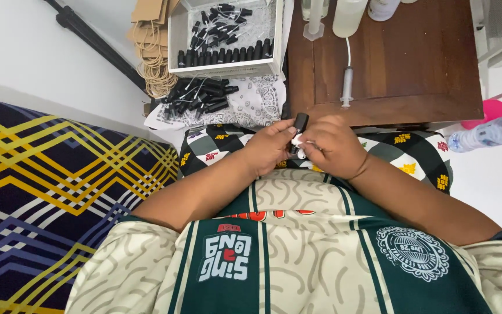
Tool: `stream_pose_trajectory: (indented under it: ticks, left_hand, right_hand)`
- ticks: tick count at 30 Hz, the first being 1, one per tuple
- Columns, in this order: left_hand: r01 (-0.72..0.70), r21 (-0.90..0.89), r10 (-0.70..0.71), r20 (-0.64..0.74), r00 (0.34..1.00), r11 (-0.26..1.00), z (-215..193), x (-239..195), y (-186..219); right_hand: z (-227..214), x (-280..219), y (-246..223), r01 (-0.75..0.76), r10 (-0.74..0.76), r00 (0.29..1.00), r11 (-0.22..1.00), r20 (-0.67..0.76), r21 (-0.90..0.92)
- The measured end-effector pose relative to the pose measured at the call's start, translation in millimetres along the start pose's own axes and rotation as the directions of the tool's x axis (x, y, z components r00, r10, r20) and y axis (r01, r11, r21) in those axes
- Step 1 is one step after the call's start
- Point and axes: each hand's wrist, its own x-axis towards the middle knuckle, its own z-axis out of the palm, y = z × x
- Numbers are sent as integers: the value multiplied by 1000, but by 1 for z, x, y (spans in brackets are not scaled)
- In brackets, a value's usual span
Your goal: Assemble small perfume bottles by attaching spray nozzles and organizing them in a tray
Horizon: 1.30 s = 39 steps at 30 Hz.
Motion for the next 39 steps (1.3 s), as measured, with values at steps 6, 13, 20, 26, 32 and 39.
stream_pose_trajectory:
  ticks: [6,13,20,26,32,39]
  left_hand:
    - [-27,17,26,63,998,999,23,-18,16]
    - [-7,-31,8,33,999,999,8,-5,13]
    - [-69,27,67,60,996,997,15,-8,15]
    - [25,7,-26,39,999,1000,10,-12,15]
    - [75,-42,-75,12,997,996,13,-11,16]
    - [63,43,-63,1,998,997,18,-18,41]
  right_hand:
    - [-10,-4,23,-72,69,996,996,-61,-52]
    - [-8,3,4,23,-23,999,1000,42,14]
    - [-7,-4,18,-87,85,996,991,-30,-98]
    - [-3,-9,23,-51,53,998,992,21,-113]
    - [-8,2,14,-97,99,994,994,53,-45]
    - [-3,-28,55,-383,383,924,923,4,-30]
